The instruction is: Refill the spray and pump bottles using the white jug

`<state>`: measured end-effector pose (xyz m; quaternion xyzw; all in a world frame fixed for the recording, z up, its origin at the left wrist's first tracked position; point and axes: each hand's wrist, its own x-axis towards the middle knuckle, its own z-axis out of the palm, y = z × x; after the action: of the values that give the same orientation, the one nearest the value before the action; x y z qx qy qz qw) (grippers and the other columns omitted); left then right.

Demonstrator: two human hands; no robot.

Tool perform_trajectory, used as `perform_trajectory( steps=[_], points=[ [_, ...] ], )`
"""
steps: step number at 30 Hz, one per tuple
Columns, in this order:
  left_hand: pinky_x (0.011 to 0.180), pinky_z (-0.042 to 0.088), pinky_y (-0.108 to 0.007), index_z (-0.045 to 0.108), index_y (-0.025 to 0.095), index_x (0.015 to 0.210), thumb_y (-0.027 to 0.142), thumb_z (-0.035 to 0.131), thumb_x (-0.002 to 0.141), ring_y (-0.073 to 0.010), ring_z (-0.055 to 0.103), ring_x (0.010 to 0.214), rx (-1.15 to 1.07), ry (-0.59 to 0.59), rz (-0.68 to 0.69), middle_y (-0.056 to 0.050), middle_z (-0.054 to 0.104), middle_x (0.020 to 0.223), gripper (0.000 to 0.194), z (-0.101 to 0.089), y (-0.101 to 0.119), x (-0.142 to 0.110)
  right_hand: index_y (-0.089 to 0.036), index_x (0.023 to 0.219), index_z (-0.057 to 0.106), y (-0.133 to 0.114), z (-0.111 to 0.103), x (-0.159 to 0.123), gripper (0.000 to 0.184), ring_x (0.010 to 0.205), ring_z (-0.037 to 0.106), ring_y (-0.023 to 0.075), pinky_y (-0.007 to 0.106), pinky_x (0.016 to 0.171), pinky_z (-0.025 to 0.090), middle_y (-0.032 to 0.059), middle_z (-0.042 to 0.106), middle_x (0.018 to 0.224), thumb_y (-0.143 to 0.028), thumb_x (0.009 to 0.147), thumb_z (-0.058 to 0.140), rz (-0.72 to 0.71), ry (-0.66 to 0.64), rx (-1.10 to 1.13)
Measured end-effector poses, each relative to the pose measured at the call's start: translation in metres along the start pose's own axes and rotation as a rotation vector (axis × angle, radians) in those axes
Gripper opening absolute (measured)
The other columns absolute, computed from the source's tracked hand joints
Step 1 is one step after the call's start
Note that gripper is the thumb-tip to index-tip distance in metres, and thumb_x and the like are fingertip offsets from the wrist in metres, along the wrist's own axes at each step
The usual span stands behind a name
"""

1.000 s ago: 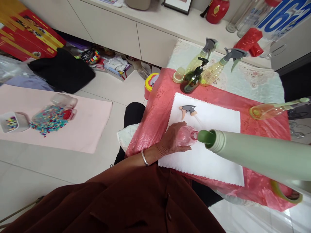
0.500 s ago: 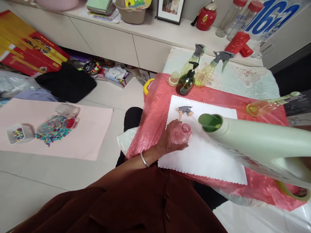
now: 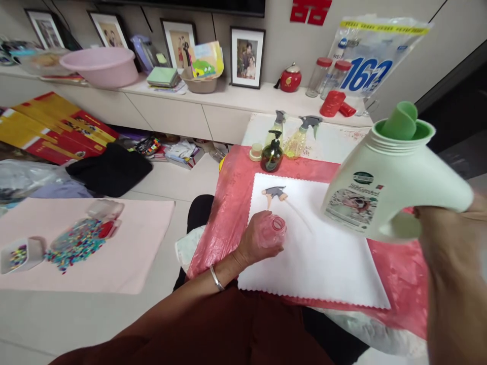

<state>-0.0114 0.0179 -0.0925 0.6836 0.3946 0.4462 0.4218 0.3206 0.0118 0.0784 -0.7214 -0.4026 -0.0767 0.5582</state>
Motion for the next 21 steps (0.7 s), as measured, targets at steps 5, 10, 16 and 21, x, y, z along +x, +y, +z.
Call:
perform_trajectory(
  steps=[5, 10, 16, 21],
  points=[
    [0.108, 0.051, -0.061, 0.043, 0.02, 0.14, 0.045, 0.09, 0.057, -0.0379, 0.061, 0.124, 0.044, -0.014, -0.003, -0.017, 0.057, 0.136, 0.098, 0.0, 0.002, 0.0, -0.013, 0.071, 0.06, 0.031, 0.047, -0.009, 0.024, 0.063, 0.042, 0.0095, 0.021, 0.054, 0.033, -0.0005, 0.048, 0.067, -0.035, 0.064, 0.064, -0.041, 0.019, 0.167],
    [0.11, 0.051, -0.061, 0.044, 0.023, 0.139, 0.044, 0.09, 0.055, -0.0382, 0.062, 0.124, 0.041, -0.013, -0.013, -0.015, 0.058, 0.135, 0.098, 0.0, 0.001, 0.0, -0.013, 0.07, 0.057, 0.049, 0.084, -0.018, 0.026, 0.063, 0.041, 0.0088, 0.019, 0.053, 0.033, -0.0017, 0.046, 0.067, -0.038, 0.065, 0.059, 0.045, -0.012, 0.193],
    [0.11, 0.049, -0.064, 0.041, 0.024, 0.14, 0.047, 0.091, 0.055, -0.0398, 0.059, 0.127, 0.067, -0.016, 0.03, -0.017, 0.055, 0.138, 0.101, 0.001, -0.005, -0.002, -0.013, 0.08, 0.058, 0.061, 0.101, -0.023, 0.035, 0.06, 0.044, 0.0108, 0.021, 0.051, 0.039, -0.0021, 0.047, 0.068, -0.045, 0.065, 0.056, 0.157, -0.092, 0.179],
    [0.11, 0.048, -0.063, 0.04, 0.021, 0.14, 0.05, 0.091, 0.056, -0.0393, 0.058, 0.128, 0.051, -0.029, 0.012, -0.018, 0.054, 0.138, 0.102, 0.002, -0.006, -0.002, -0.014, 0.107, 0.069, 0.059, 0.072, -0.022, 0.057, 0.077, 0.058, 0.0186, 0.032, 0.07, 0.052, 0.0039, 0.064, 0.09, -0.051, 0.063, 0.068, 0.151, -0.23, 0.01]
  ],
)
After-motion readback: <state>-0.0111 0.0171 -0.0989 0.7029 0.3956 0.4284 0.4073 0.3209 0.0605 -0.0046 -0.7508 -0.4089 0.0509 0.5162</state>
